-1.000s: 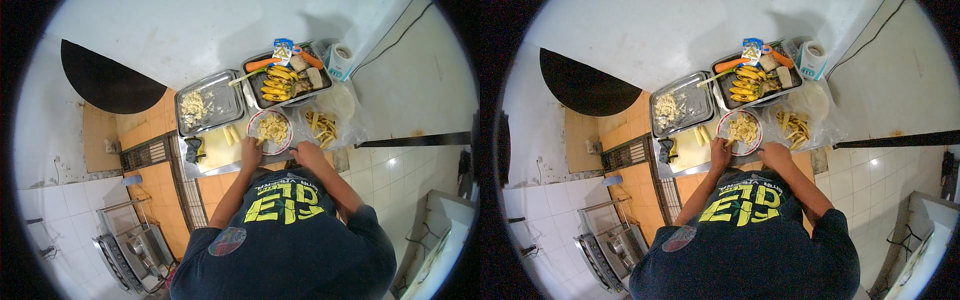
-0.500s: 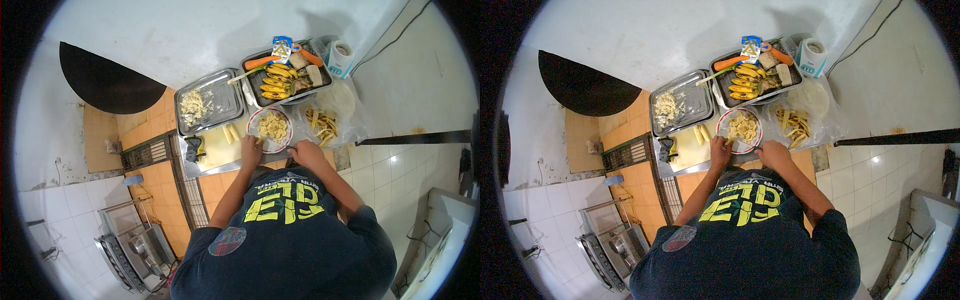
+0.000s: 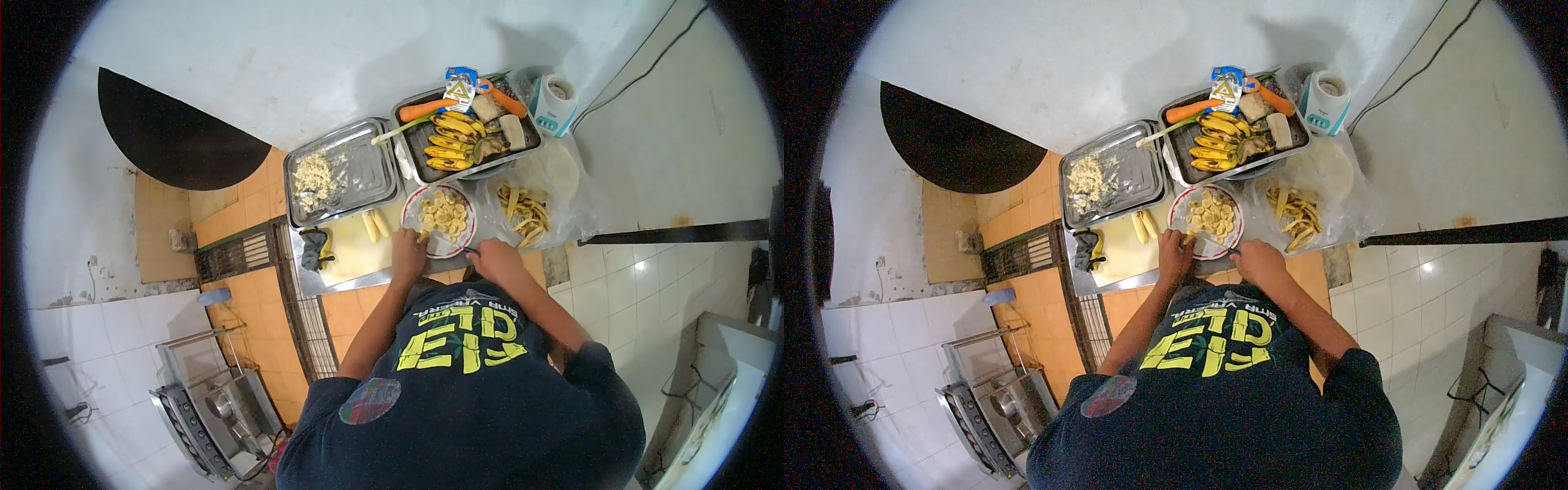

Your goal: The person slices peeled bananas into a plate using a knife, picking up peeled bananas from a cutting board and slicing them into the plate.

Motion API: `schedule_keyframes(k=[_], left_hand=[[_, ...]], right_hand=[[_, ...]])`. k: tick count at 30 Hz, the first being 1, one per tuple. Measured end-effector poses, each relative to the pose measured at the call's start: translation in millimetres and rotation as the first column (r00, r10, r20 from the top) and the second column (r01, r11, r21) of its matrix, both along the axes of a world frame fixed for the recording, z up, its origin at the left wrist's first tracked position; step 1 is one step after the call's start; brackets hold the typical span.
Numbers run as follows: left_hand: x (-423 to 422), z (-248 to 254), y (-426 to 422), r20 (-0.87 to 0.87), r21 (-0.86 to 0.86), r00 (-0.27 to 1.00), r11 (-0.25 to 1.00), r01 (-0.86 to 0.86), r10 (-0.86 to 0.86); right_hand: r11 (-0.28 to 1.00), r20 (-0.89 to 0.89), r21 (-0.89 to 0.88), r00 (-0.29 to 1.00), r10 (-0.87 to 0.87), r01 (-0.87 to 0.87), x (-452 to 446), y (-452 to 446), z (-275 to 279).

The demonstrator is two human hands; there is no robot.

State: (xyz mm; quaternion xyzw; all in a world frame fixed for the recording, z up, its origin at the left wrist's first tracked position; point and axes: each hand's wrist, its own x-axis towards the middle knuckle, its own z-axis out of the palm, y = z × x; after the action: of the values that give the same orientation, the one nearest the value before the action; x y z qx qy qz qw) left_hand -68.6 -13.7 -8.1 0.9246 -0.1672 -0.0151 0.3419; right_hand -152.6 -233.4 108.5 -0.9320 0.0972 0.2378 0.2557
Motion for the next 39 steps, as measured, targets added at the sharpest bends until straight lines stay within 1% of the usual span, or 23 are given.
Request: schedule_keyframes(k=[3, 9, 11, 15, 18, 21, 24, 27, 30, 33, 36, 39], left_hand=[[0.3, 2.5, 1.9, -0.018, -0.01, 1.0, 1.0, 0.017, -0.017], [-0.4, 0.6, 4.2, 0.009, -0.02, 0.999, 0.999, 0.033, -0.033], [0.4, -0.1, 4.9, 0.01, -0.014, 0.999, 0.999, 0.039, -0.039], [-0.5, 4.9, 3.3, -0.027, 0.001, 0.999, 1.0, 0.026, -0.026], [0.2, 1.8, 3.5, -0.022, -0.007, 0.999, 1.0, 0.024, -0.024], [-1.2, 1.8, 3.6, -0.013, -0.03, 1.0, 0.999, 0.015, -0.015], [-1.8, 2.4, 3.0, -0.007, -0.03, 1.0, 0.999, 0.016, -0.016], [-0.7, 2.1, 2.4, 0.043, -0.03, 0.999, 0.999, 0.028, -0.027], [-2.6, 3.5, 3.3, 0.049, -0.055, 0.998, 0.998, 0.033, -0.03], [-3.4, 3.3, 4.3, 0.077, -0.068, 0.996, 0.997, 0.042, -0.037], [-2.6, 2.6, 7.3, 0.121, -0.085, 0.991, 0.994, 0.073, -0.063], [-3.2, 3.9, 6.8, 0.081, -0.092, 0.996, 0.994, 0.052, -0.045]], right_hand=[[1.0, -0.032, 0.001, 0.999, -0.021, 0.021, 1.4, 2.0, 5.1], [0.999, 0.058, -0.004, 0.998, -0.034, 0.035, -4.4, 2.5, -17.6], [0.999, 0.048, -0.003, 0.998, -0.035, 0.036, -4.2, 1.2, -20.1], [0.999, 0.03, -0.026, 0.999, -0.038, 0.039, -2.3, 1.3, -12.2], [0.998, 0.031, -0.047, 0.999, -0.028, 0.03, -1.0, 2.2, -7.7], [0.999, -0.049, -0.05, 0.999, -0.01, 0.007, 4.1, -0.7, 8.8], [0.997, -0.016, -0.073, 1.0, -0.008, 0.007, 2.9, -5.7, 10.3], [0.997, -0.006, -0.077, 1.0, -0.025, 0.025, 3.3, -10.5, 9.8], [0.999, 0.037, -0.006, 0.998, -0.041, 0.041, 1.7, -12.0, 2.2], [0.997, 0.027, 0.06, 0.998, -0.05, 0.049, 1.4, -10.0, 5.3], [0.999, 0.06, 0.046, 0.998, -0.029, 0.026, -1.9, -7.0, -2.4], [0.998, 0.08, 0.062, 0.996, -0.028, 0.023, -4.9, -5.5, -8.7]])
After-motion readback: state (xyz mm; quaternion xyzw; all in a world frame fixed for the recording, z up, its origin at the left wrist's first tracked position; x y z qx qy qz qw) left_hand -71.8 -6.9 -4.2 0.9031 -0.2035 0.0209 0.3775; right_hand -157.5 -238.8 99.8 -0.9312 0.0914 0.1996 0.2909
